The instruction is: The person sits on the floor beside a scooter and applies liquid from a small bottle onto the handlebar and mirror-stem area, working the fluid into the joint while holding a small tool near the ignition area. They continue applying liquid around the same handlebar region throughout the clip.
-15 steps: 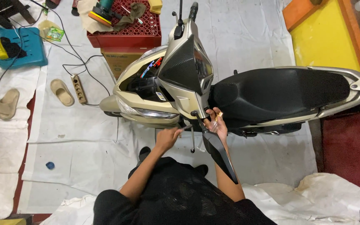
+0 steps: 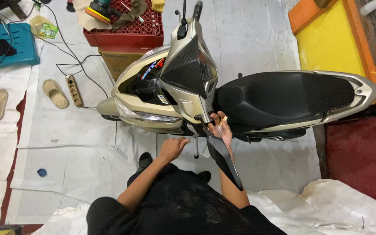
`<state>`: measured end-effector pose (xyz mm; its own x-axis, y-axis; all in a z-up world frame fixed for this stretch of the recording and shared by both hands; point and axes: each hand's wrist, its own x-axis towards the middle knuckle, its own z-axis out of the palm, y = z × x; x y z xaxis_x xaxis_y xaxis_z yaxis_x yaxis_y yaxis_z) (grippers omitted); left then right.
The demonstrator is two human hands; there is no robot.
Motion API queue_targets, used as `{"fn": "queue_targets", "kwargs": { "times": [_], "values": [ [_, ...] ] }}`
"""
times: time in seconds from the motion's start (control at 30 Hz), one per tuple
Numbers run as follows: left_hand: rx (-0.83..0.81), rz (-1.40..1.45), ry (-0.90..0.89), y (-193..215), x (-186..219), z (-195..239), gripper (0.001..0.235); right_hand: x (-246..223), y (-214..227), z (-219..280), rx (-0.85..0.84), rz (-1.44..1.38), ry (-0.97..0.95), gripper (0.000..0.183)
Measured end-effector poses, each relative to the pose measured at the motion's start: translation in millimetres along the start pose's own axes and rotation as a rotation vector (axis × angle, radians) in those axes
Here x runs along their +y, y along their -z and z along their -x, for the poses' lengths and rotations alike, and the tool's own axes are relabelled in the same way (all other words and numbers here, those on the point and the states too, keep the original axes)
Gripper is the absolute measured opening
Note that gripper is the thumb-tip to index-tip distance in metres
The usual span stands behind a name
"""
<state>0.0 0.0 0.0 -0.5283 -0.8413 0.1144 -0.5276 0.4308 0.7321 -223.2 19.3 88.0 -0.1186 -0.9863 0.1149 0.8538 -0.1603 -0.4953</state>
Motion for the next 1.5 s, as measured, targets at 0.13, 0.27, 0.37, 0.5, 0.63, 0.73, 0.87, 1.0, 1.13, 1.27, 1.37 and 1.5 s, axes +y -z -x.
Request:
{"fn": "queue_targets", "kwargs": {
  "times": [0.13, 0.27, 0.37, 0.5, 0.63, 0.73, 0.87, 1.0, 1.13, 1.27, 1.37, 1.5],
  "values": [
    [0.122, -0.118, 0.005, 2.9, -10.4, -10.5, 0.047, 1.0, -1.4, -3.3, 0.003, -0.043, -0.022, 0.034],
    [0.085, -0.047, 0.037, 1.9, -14.5, -9.6, 0.049, 0.8, -5.4, 1.1, 0.022, 0.009, 0.004, 0.035],
    [0.034, -0.091, 0.032, 3.4, -12.5, -9.9, 0.050, 0.0, 2.0, -2.9, 0.007, 0.004, -0.005, 0.035],
    [0.090, -0.151, 0.012, 22.8, -7.0, -19.0, 0.051, 1.9, 1.8, -1.6, 0.008, -0.008, 0.005, 0.034],
    [-0.073, -0.049, 0.138, 3.7, -6.2, -9.4, 0.052, 1.3, -1.6, -0.6, 0.048, 0.029, 0.018, 0.035],
    [-0.009, -0.058, 0.012, 10.2, -1.9, -10.0, 0.052, 1.5, 3.1, -1.7, 0.038, 0.028, 0.000, 0.035],
    [0.040, -0.078, 0.058, 15.1, -2.0, -13.5, 0.051, 2.4, 6.2, 0.3, 0.039, 0.000, -0.009, 0.035],
    [-0.055, -0.040, 0.039, 11.2, 12.1, 0.1, 0.050, 1.0, 5.1, -1.4, 0.045, 0.034, -0.006, 0.036],
    [-0.072, -0.091, 0.111, 9.7, -9.0, -14.5, 0.051, 2.3, 5.1, -2.1, 0.028, 0.036, 0.002, 0.036],
    [0.014, -0.017, 0.144, 14.1, -8.3, -14.6, 0.052, 1.5, 3.9, 0.4, 0.044, 0.049, 0.005, 0.035],
    [-0.061, -0.012, 0.103, 2.0, -7.0, -6.2, 0.052, 1.7, 5.7, -1.9, 0.042, 0.040, 0.000, 0.034],
    [0.004, -0.072, 0.104, 9.7, -10.9, -14.5, 0.051, 2.7, 7.3, -2.1, 0.026, 0.044, 0.005, 0.035]
  ]
}}
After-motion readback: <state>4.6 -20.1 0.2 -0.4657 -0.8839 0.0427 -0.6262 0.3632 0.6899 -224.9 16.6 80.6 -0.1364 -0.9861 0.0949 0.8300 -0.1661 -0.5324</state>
